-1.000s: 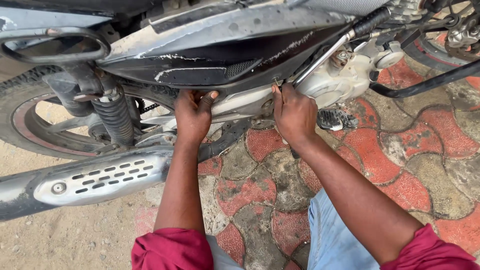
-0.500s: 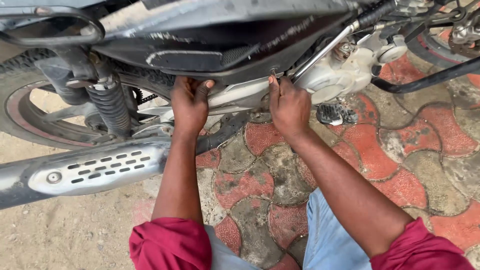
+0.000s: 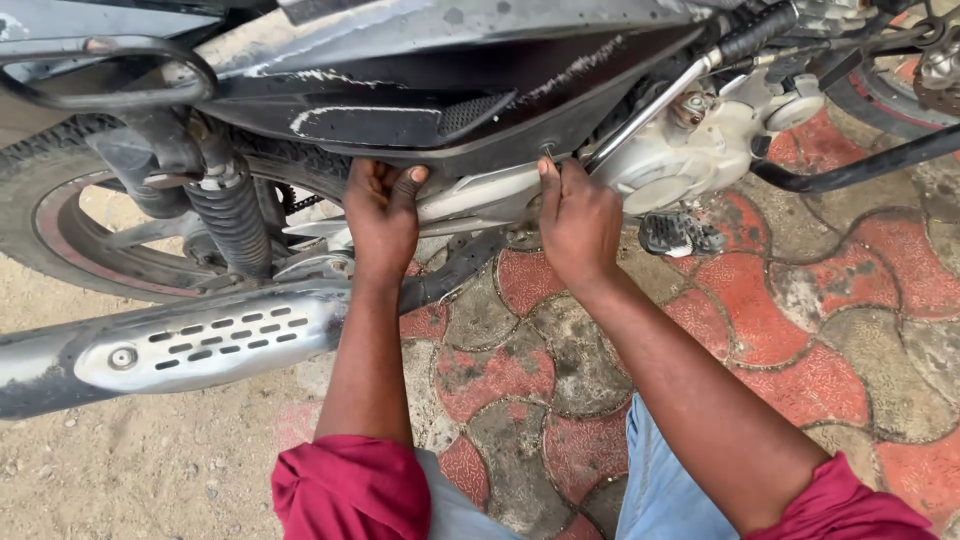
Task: The person crouches beside a red motorcycle and works at the lower side panel near the chain area, loosening and repositioning the panel by hand. They then hold a small bottle and apply liquid from it onto the chain and lever area before returning to the panel.
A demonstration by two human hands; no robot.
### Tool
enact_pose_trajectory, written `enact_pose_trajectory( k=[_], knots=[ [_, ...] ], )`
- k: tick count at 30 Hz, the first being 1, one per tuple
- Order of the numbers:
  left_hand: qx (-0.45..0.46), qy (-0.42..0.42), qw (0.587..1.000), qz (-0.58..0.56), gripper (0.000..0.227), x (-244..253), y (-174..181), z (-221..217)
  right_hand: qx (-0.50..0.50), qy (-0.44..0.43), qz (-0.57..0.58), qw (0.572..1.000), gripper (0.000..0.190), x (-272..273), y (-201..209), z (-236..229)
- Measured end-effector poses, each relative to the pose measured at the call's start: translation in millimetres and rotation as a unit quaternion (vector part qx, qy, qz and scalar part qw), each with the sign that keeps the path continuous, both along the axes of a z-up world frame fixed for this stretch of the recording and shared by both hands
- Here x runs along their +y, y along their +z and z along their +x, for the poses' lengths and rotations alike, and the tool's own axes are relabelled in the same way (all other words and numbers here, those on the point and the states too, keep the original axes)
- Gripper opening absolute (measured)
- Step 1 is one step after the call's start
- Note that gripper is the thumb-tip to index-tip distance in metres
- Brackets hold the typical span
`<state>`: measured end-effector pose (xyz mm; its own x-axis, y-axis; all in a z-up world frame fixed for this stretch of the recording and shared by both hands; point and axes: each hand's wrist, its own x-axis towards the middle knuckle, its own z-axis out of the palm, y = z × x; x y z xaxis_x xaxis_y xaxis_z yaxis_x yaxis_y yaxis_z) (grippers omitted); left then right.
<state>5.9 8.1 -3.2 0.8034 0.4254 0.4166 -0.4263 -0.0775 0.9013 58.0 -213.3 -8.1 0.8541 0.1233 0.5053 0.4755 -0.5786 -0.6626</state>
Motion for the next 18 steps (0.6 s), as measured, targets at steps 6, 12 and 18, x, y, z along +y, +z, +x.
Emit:
enact_pose_trajectory(
  k=[6, 12, 18],
  knots=[
    [-0.007, -0.01, 0.999, -0.047, 0.032, -1, 0, -2, 0.018, 0.011, 0.057, 0.998, 0.037, 7, 4, -9],
    [0.012, 0.005, 1.0, 0.018, 0.032, -1, -5, 3, 0.113, 0.035, 0.223, 0.968, 0.039, 14, 3, -11],
    [0.044, 0.005, 0.999, 0.026, 0.032, -2, -4, -6, -0.033, 0.003, -0.02, 0.999, 0.038, -1, -8, -2]
  ],
)
